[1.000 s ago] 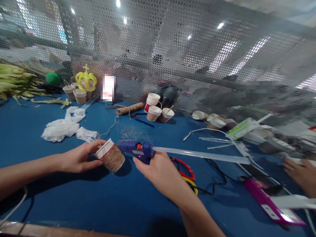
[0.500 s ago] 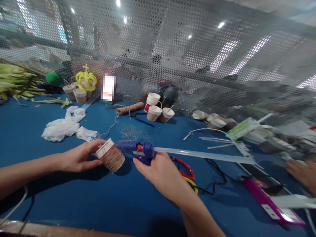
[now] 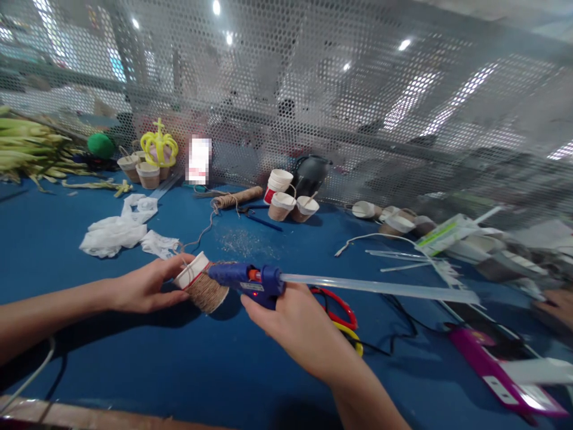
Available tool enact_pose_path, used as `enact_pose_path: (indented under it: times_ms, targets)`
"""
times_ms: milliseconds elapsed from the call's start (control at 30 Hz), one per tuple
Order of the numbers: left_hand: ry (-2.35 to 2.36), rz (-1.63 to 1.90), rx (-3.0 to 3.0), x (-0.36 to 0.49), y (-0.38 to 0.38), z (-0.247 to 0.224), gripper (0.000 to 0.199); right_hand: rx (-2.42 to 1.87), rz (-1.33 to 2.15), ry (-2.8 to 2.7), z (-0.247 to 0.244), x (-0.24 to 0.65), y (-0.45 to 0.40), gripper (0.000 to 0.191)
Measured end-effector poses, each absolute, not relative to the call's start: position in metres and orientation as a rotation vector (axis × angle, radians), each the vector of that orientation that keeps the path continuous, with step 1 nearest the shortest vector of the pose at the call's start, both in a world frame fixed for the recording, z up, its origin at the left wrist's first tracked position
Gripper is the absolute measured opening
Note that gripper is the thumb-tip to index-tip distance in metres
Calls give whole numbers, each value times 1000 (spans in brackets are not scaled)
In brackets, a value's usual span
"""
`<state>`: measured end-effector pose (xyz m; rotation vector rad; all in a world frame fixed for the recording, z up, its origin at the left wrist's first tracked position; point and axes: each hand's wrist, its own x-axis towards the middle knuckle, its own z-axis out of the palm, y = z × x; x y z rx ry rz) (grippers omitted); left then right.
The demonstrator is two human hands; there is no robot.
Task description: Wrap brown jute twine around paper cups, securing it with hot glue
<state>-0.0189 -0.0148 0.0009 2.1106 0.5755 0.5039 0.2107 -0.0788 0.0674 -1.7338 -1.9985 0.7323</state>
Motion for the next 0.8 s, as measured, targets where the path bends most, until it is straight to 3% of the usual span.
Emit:
enact_pose_path:
  times_ms: [800]
  targets:
    - [573, 502, 2120, -19, -14, 2, 36, -1822, 822, -1933, 68, 211, -78, 30]
